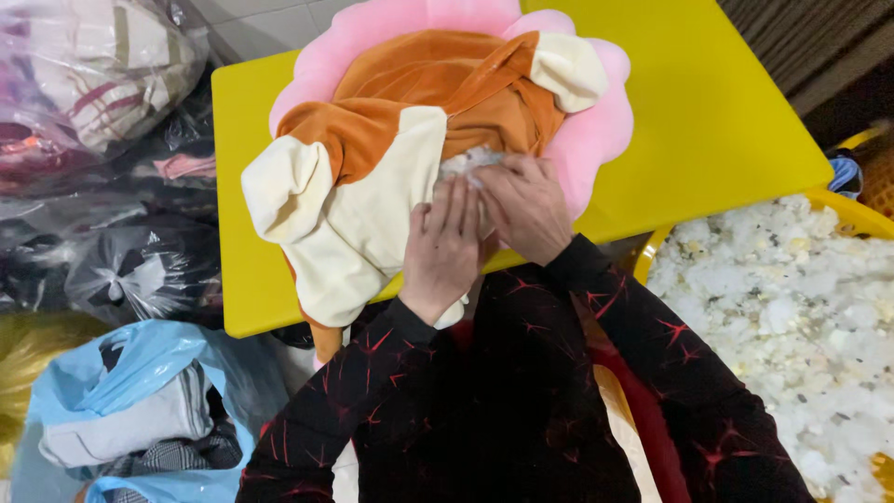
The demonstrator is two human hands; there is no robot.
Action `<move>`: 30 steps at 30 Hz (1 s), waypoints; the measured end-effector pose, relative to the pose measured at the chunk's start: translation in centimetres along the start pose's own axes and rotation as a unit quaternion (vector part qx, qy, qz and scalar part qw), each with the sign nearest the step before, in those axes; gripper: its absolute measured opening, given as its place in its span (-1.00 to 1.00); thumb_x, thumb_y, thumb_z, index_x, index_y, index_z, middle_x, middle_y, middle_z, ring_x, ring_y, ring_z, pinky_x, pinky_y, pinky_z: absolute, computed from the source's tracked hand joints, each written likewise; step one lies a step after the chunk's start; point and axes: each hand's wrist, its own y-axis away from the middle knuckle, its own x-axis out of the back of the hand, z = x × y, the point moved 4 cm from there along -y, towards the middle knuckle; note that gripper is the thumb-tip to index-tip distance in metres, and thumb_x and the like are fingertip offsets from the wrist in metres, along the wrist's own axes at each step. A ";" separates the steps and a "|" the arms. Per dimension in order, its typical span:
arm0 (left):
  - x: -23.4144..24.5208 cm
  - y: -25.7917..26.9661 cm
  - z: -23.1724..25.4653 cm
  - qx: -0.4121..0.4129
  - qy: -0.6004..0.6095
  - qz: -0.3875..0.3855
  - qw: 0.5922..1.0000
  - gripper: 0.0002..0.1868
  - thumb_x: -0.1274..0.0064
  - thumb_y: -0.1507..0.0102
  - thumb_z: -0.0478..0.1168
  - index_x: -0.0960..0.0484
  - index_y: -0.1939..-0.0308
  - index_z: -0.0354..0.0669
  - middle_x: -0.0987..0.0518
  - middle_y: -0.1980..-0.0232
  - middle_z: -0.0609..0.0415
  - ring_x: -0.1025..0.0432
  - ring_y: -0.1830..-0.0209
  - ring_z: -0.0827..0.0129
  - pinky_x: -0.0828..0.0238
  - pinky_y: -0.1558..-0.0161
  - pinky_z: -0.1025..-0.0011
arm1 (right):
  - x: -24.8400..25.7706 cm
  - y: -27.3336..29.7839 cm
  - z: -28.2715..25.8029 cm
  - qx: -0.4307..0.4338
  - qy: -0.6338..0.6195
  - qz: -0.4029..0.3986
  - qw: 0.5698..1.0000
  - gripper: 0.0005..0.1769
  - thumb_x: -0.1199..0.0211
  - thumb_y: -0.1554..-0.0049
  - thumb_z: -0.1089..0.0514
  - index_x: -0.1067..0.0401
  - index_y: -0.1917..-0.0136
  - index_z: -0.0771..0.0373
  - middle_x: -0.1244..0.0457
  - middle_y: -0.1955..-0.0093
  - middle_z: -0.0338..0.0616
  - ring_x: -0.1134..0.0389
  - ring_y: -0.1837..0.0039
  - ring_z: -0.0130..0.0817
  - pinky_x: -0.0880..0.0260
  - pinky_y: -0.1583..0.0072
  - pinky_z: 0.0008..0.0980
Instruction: The person repeatedly takes handfuls of white stuffing from a yellow basket and inserts them into a large plush toy on a yellow table. They push and distribute the stuffing inside the toy, occasionally adjusting the opening and turning the toy to access different areas.
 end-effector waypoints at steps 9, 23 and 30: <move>-3.2 -1.3 -0.4 -0.016 0.017 -0.039 0.999 -0.38 0.05 -0.30 0.05 -0.52 -0.27 -0.38 -0.40 -0.43 -0.16 -0.07 -0.57 -0.03 -0.03 -0.40 -0.07 | -1.0 0.9 0.2 -0.027 0.126 -0.101 0.987 -0.58 -0.20 -0.26 -0.09 -0.56 -0.28 0.12 0.06 -0.71 0.06 0.20 -0.70 0.16 0.38 -0.48 0.56; -0.1 -2.4 -1.5 -0.003 -0.098 -0.023 0.995 -0.61 -0.01 -0.30 -0.08 -0.69 -0.02 -0.31 -0.58 -0.18 -0.13 -0.25 -0.37 0.05 0.11 -0.55 -0.19 | 1.3 0.3 1.9 -0.048 0.101 -0.068 0.991 -0.68 -0.24 -0.30 -0.05 -0.58 -0.24 0.08 0.12 -0.76 0.05 0.23 -0.76 0.12 0.42 -0.54 0.54; -0.6 -4.2 -0.7 -0.012 0.020 0.046 0.999 -0.47 -0.05 -0.24 0.05 -0.68 -0.12 -0.27 -0.12 -0.65 0.10 0.09 -0.66 0.10 0.17 -0.50 -0.27 | -0.1 -0.1 2.4 0.001 0.242 -0.062 0.968 -0.54 -0.23 -0.31 -0.19 -0.57 -0.36 0.02 0.14 -0.77 -0.06 0.25 -0.76 0.07 0.42 -0.54 0.47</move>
